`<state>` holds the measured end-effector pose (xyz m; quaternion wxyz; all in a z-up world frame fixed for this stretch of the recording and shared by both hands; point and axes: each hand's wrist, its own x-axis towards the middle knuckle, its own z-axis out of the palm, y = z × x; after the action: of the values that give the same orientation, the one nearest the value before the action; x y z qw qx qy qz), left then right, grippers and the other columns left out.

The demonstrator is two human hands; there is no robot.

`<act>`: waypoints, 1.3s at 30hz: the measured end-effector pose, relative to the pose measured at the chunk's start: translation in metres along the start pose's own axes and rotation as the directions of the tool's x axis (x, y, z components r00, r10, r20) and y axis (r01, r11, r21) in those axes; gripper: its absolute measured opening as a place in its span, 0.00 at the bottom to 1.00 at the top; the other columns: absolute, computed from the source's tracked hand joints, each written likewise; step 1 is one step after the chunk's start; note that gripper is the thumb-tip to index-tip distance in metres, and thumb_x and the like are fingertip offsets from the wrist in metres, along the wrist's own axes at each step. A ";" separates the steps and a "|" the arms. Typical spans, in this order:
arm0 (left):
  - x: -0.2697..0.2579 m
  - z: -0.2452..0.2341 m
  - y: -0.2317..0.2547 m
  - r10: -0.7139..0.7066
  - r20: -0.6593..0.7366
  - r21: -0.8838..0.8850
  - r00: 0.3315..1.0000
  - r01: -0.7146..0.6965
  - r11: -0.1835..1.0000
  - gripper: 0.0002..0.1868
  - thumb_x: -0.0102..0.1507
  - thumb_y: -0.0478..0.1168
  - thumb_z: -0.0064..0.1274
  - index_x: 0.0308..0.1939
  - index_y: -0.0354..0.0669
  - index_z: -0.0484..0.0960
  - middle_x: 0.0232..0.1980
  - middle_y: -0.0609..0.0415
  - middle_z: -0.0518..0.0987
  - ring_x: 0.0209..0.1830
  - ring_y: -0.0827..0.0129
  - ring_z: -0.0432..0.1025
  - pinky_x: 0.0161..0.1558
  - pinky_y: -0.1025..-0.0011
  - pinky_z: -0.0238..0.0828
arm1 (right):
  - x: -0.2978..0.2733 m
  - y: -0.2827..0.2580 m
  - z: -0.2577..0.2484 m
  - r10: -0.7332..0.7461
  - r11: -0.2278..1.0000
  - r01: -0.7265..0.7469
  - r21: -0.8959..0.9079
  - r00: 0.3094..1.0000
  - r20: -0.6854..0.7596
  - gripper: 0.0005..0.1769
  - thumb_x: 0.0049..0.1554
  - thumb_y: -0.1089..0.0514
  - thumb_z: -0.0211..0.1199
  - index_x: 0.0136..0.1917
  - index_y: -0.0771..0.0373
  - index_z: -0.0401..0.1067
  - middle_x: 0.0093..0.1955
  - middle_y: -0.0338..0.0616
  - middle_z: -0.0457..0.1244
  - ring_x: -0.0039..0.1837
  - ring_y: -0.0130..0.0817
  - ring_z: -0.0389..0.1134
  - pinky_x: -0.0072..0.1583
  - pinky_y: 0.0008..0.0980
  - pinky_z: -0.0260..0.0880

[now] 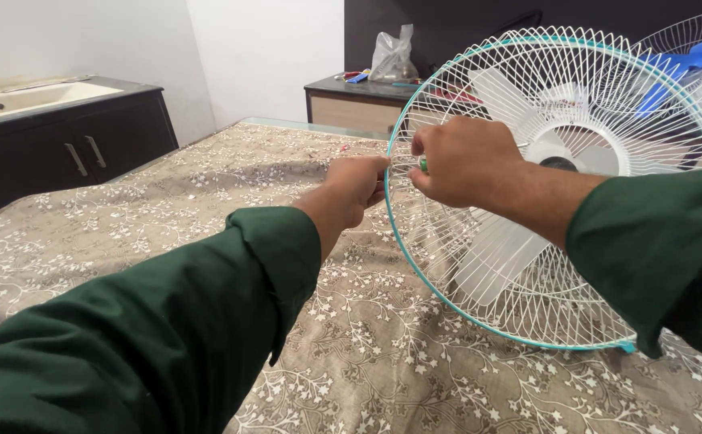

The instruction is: The person disassembles a teal table fan on a table. They remove the front grille, unscrew and remove the fan blades, detach the rear grille, and then use a screwdriver to loosen and remove the motor housing from the fan base.

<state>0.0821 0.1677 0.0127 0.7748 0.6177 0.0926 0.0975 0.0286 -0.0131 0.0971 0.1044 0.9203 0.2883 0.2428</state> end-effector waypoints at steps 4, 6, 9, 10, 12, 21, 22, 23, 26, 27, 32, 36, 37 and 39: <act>0.001 -0.002 -0.001 0.016 0.020 0.009 1.000 -0.016 1.000 0.07 0.64 0.39 0.57 0.36 0.39 0.81 0.33 0.57 0.79 0.30 0.73 0.74 0.34 0.75 0.75 | 0.005 0.000 -0.008 -0.036 0.999 0.035 -0.039 0.999 -0.022 0.25 0.51 0.34 0.69 0.53 0.51 0.79 0.43 0.43 0.71 0.49 0.42 0.74 0.50 0.45 0.75; 0.001 -0.002 -0.002 0.023 0.032 0.005 0.999 -0.024 1.000 0.06 0.64 0.39 0.58 0.35 0.39 0.81 0.32 0.58 0.79 0.30 0.73 0.74 0.34 0.75 0.74 | 0.009 0.000 -0.012 -0.033 0.998 0.032 -0.053 0.999 -0.011 0.25 0.48 0.34 0.71 0.52 0.49 0.80 0.43 0.43 0.71 0.48 0.42 0.74 0.50 0.45 0.75; 0.002 -0.003 -0.002 0.026 0.041 -0.003 0.999 -0.026 1.000 0.06 0.64 0.38 0.58 0.35 0.39 0.80 0.32 0.58 0.78 0.29 0.73 0.73 0.34 0.75 0.73 | 0.015 -0.001 -0.015 -0.011 0.997 0.013 -0.075 0.999 0.036 0.28 0.47 0.32 0.73 0.51 0.53 0.79 0.43 0.45 0.71 0.48 0.43 0.74 0.51 0.44 0.75; 0.002 -0.003 -0.002 0.027 0.040 -0.001 0.999 -0.027 1.000 0.06 0.64 0.38 0.58 0.35 0.39 0.80 0.32 0.58 0.79 0.29 0.73 0.73 0.34 0.75 0.73 | 0.016 -0.001 -0.015 -0.017 0.998 0.019 -0.068 0.999 0.031 0.28 0.46 0.32 0.73 0.50 0.54 0.80 0.43 0.45 0.71 0.48 0.43 0.74 0.51 0.44 0.75; 0.001 -0.004 -0.002 0.044 0.055 0.000 0.998 -0.044 0.999 0.07 0.65 0.38 0.58 0.36 0.37 0.81 0.33 0.57 0.79 0.30 0.72 0.74 0.34 0.74 0.73 | 0.019 -0.002 -0.014 -0.031 0.998 0.032 -0.053 0.999 0.023 0.28 0.45 0.34 0.74 0.48 0.55 0.80 0.43 0.46 0.71 0.47 0.44 0.74 0.51 0.43 0.75; -0.002 -0.001 0.000 0.074 0.053 0.055 0.996 -0.077 0.995 0.12 0.67 0.39 0.56 0.50 0.34 0.85 0.38 0.54 0.81 0.33 0.71 0.75 0.38 0.72 0.78 | 0.024 0.005 -0.013 -0.069 0.998 0.069 0.005 0.998 -0.006 0.28 0.39 0.34 0.77 0.46 0.53 0.81 0.39 0.41 0.71 0.46 0.41 0.74 0.50 0.41 0.75; -0.003 0.001 0.001 0.075 0.042 0.063 0.996 -0.077 0.995 0.13 0.67 0.39 0.56 0.49 0.33 0.85 0.38 0.54 0.80 0.32 0.70 0.74 0.38 0.71 0.78 | 0.024 0.005 -0.014 -0.067 0.998 0.068 0.004 0.998 -0.005 0.28 0.39 0.34 0.77 0.47 0.53 0.81 0.38 0.41 0.71 0.46 0.41 0.74 0.50 0.41 0.74; -0.004 0.002 0.002 0.075 0.031 0.070 0.997 -0.077 0.995 0.13 0.67 0.39 0.56 0.49 0.33 0.86 0.37 0.54 0.80 0.32 0.70 0.74 0.37 0.71 0.78 | 0.024 0.005 -0.014 -0.066 0.998 0.066 0.003 0.998 -0.004 0.28 0.39 0.34 0.77 0.47 0.53 0.81 0.38 0.40 0.71 0.46 0.40 0.74 0.50 0.41 0.74; -0.010 0.005 0.005 0.070 -0.018 0.105 0.997 -0.068 0.992 0.11 0.67 0.39 0.56 0.48 0.36 0.85 0.37 0.55 0.81 0.32 0.72 0.75 0.38 0.72 0.79 | 0.023 0.005 -0.016 -0.061 0.998 0.061 -0.003 0.998 0.004 0.28 0.39 0.34 0.77 0.46 0.52 0.81 0.38 0.39 0.71 0.47 0.39 0.74 0.50 0.41 0.74; -0.012 0.007 0.006 0.066 -0.041 0.127 0.997 -0.060 0.990 0.11 0.67 0.40 0.56 0.48 0.36 0.85 0.37 0.55 0.81 0.31 0.72 0.74 0.37 0.73 0.77 | 0.023 0.005 -0.016 -0.059 0.998 0.060 -0.006 0.998 0.007 0.28 0.39 0.34 0.77 0.46 0.52 0.81 0.37 0.38 0.71 0.47 0.39 0.74 0.50 0.41 0.74; -0.011 0.011 0.005 0.038 -0.129 0.209 0.991 -0.010 0.978 0.10 0.67 0.42 0.56 0.46 0.39 0.85 0.34 0.56 0.79 0.28 0.74 0.70 0.32 0.71 0.70 | 0.023 0.007 -0.017 -0.057 0.998 0.057 -0.008 0.998 0.021 0.27 0.40 0.34 0.77 0.47 0.50 0.80 0.38 0.36 0.71 0.47 0.38 0.74 0.51 0.41 0.74; 0.002 0.003 -0.004 0.081 0.021 0.088 0.996 -0.083 0.993 0.12 0.67 0.42 0.55 0.43 0.34 0.86 0.33 0.57 0.77 0.27 0.73 0.69 0.32 0.72 0.73 | 0.020 0.012 -0.015 -0.069 0.998 0.069 0.003 0.998 0.001 0.25 0.41 0.35 0.76 0.47 0.47 0.80 0.38 0.36 0.71 0.48 0.39 0.73 0.51 0.43 0.73; 0.004 0.002 -0.006 0.077 0.021 0.071 0.997 -0.078 0.994 0.12 0.67 0.42 0.55 0.43 0.35 0.86 0.32 0.57 0.76 0.27 0.73 0.69 0.32 0.72 0.73 | 0.019 0.013 -0.014 -0.077 0.997 0.078 0.026 0.997 -0.017 0.24 0.41 0.34 0.76 0.47 0.47 0.80 0.39 0.36 0.71 0.48 0.39 0.73 0.50 0.44 0.73; 0.006 0.001 -0.009 0.060 -0.004 0.061 0.998 -0.059 0.996 0.13 0.67 0.44 0.56 0.44 0.35 0.85 0.33 0.56 0.76 0.28 0.71 0.69 0.33 0.71 0.72 | 0.017 0.017 -0.013 -0.093 0.993 0.097 0.071 0.994 -0.054 0.24 0.42 0.33 0.75 0.46 0.46 0.80 0.41 0.37 0.70 0.49 0.40 0.73 0.48 0.45 0.73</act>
<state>0.0885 0.1663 0.0045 0.7522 0.6431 0.0793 0.1195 0.0421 -0.0167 0.1209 0.0747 0.9024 0.3429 0.2502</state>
